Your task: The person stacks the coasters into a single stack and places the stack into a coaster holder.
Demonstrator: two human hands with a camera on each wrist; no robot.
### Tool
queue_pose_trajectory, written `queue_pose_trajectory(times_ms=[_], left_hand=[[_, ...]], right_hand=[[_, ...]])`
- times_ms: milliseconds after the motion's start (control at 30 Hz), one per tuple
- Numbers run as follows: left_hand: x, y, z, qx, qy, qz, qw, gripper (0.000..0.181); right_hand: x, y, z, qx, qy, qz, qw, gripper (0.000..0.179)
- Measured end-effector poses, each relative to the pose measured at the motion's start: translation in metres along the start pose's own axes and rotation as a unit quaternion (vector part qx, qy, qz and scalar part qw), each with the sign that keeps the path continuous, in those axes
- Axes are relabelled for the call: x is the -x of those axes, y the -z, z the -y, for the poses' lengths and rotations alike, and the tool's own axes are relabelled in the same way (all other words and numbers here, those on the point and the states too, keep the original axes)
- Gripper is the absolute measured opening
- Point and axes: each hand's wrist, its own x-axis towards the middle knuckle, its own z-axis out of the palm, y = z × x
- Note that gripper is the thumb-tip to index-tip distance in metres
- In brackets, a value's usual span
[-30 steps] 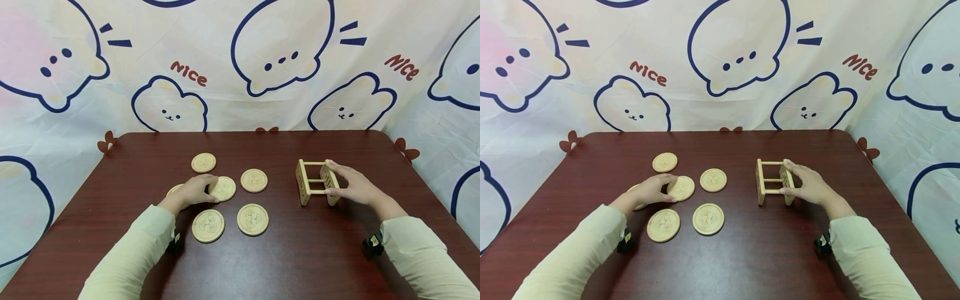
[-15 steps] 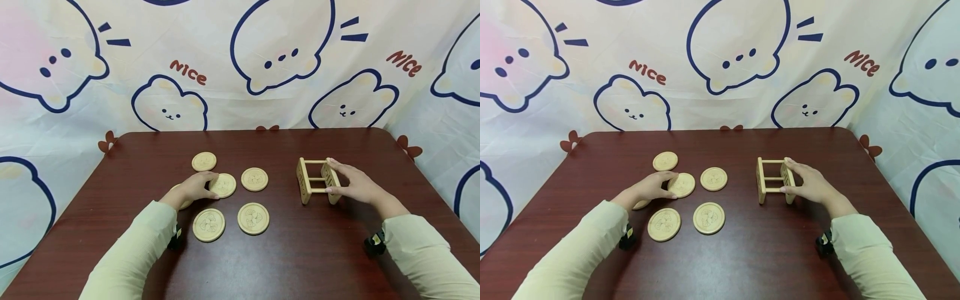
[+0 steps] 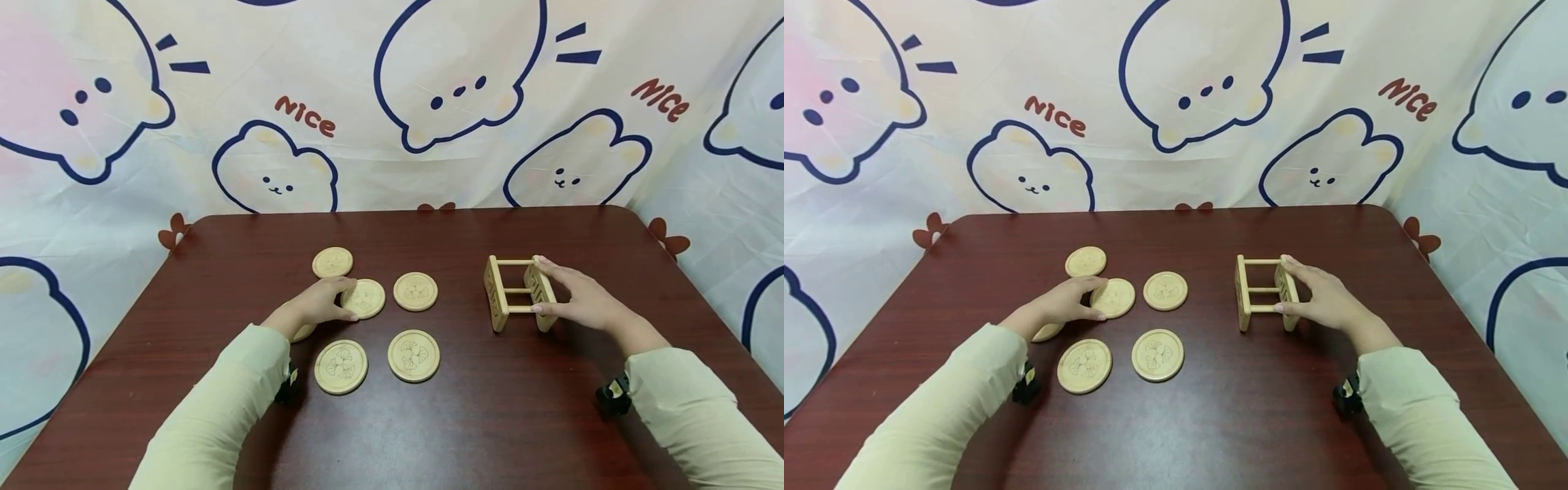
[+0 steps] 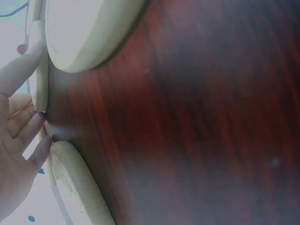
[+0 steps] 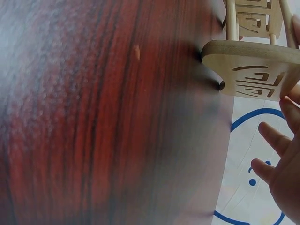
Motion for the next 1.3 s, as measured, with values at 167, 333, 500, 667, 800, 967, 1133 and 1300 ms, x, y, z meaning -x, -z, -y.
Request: queue_pose_trajectory(times_ms=[167,333,500,667,800,967,1133,1300], left_hand=[[0.000,0.001,-0.002,0.003,0.001,0.002,1.0000,0.074],[0.001,0.003,-0.002,0.003,0.006,0.000,1.0000,0.075],[0.004,0.007,-0.003,-0.002,0.019,0.001,0.9998,0.075],[0.009,0.010,-0.003,-0.002,0.020,-0.011,0.9997,0.075],[0.015,0.012,-0.002,0.007,0.015,-0.023,0.9996,0.074],[0.022,0.014,0.000,0.019,0.014,-0.042,0.9988,0.071],[0.032,0.020,0.002,0.027,0.031,-0.053,0.9978,0.070],[0.045,0.025,0.005,0.050,0.050,-0.057,0.9959,0.075]], right_hand=[[0.000,0.000,-0.001,-0.003,-0.003,0.002,1.0000,0.085],[-0.001,0.000,-0.001,-0.001,-0.003,0.002,1.0000,0.086],[-0.002,0.001,-0.002,-0.002,0.001,0.001,1.0000,0.086],[-0.002,0.000,-0.003,-0.008,-0.003,0.003,1.0000,0.086],[-0.001,-0.001,-0.003,-0.007,-0.007,0.005,0.9999,0.086],[0.001,-0.002,-0.001,-0.015,-0.007,0.002,0.9999,0.086],[0.002,-0.001,0.001,-0.015,-0.006,0.000,0.9999,0.086],[0.002,0.000,0.001,-0.017,-0.005,0.001,0.9998,0.085]])
